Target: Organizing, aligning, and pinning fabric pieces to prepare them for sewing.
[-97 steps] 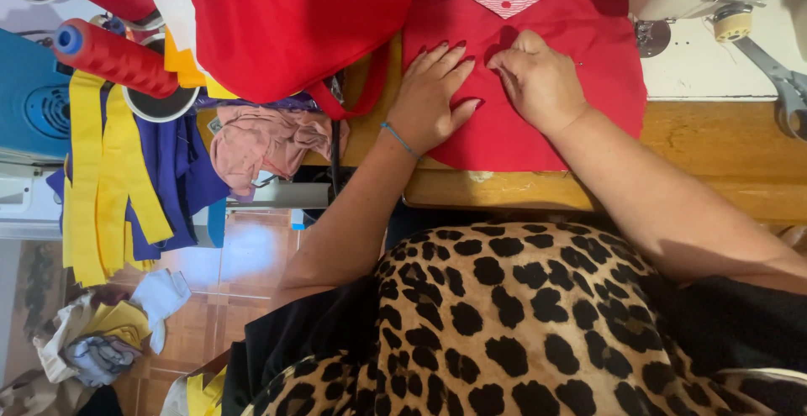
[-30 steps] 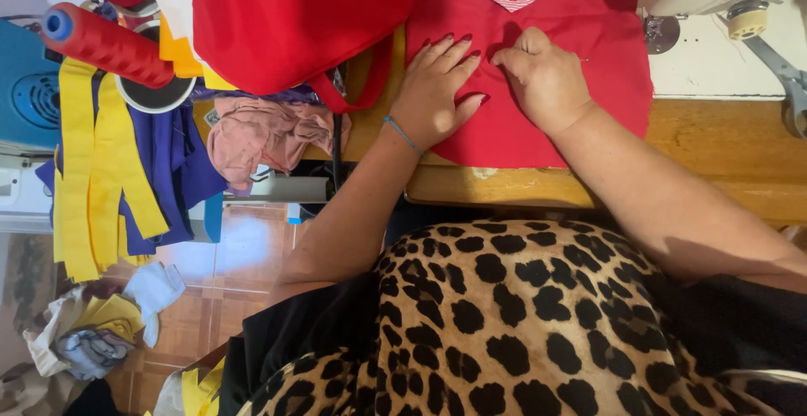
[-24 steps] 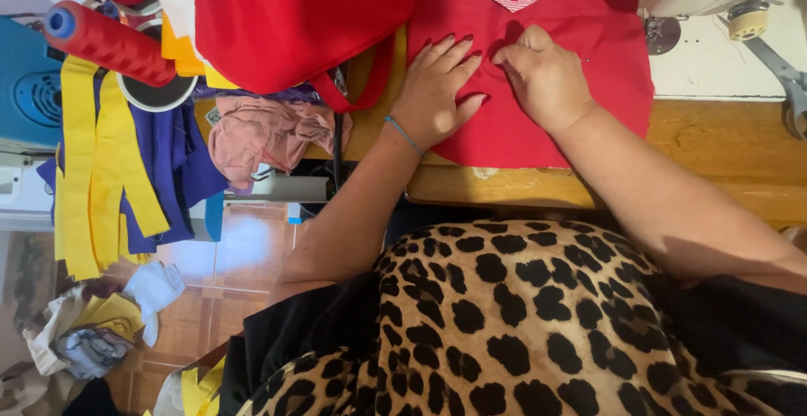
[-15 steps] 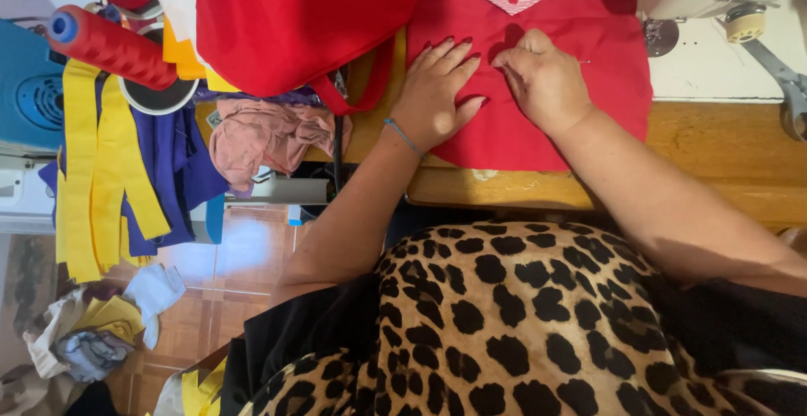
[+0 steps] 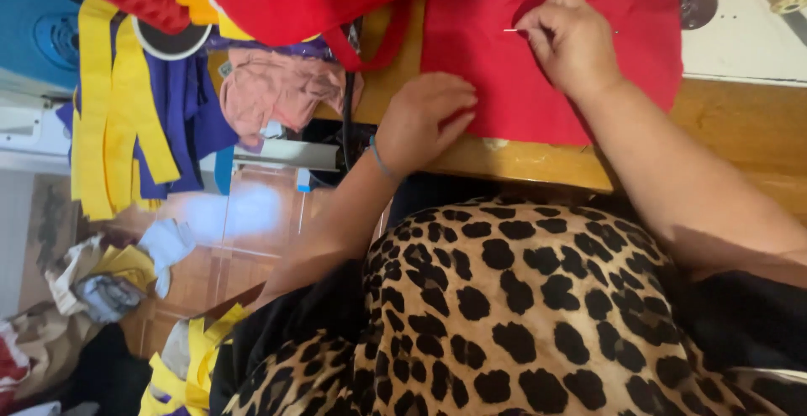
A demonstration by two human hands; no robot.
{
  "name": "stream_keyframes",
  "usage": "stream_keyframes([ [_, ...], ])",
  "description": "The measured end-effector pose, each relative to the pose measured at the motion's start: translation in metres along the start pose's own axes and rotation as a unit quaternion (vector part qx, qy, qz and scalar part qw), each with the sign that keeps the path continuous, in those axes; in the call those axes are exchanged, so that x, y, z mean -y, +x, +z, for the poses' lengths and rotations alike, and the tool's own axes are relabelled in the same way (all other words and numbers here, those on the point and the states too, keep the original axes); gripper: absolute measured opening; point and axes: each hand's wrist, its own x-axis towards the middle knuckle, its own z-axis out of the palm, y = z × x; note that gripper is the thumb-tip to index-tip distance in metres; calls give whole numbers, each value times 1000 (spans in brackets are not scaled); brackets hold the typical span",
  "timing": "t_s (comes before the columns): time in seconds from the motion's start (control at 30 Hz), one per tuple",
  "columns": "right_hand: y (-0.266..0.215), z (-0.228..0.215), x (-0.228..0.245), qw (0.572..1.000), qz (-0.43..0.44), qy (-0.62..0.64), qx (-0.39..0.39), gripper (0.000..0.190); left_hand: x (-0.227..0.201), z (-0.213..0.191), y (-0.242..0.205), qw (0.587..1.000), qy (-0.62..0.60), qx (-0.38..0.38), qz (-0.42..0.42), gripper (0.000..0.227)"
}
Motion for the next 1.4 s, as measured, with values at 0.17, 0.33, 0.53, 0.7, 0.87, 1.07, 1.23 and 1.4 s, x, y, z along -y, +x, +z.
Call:
stream_keyframes([
  [0.17, -6, 1, -1, 1000, 0, -8, 9, 18, -4, 10, -50, 996, 50, 71, -15, 34],
  [0.33, -16, -3, 5, 1000, 2, 8, 17, 20, -18, 11, -48, 990, 131, 39, 22, 25],
  [0.53, -23, -5, 10, 1000, 4, 10, 19, 21, -11, 19, -45, 989, 129, 14, 67, 9],
  [0.7, -21, -6, 13, 1000, -8, 7, 17, 14, -12, 17, -40, 991, 99, 38, 84, 9],
  [0.87, -20, -7, 14, 1000, 2, 6, 21, 14, -5, 18, -45, 989, 112, 56, 78, 10],
  [1.07, -21, -6, 11, 1000, -1, 15, 26, 15, -3, 15, -46, 984, 139, 73, 82, 15],
  [1.23, -21, -8, 11, 999, 0, 30, 33, 13, 10, 15, -53, 985, 135, 71, 82, 21],
  [1.4, -23, -6, 2, 999, -24, -7, 37, 15, 19, 16, -57, 995, 47, 51, 69, 24],
])
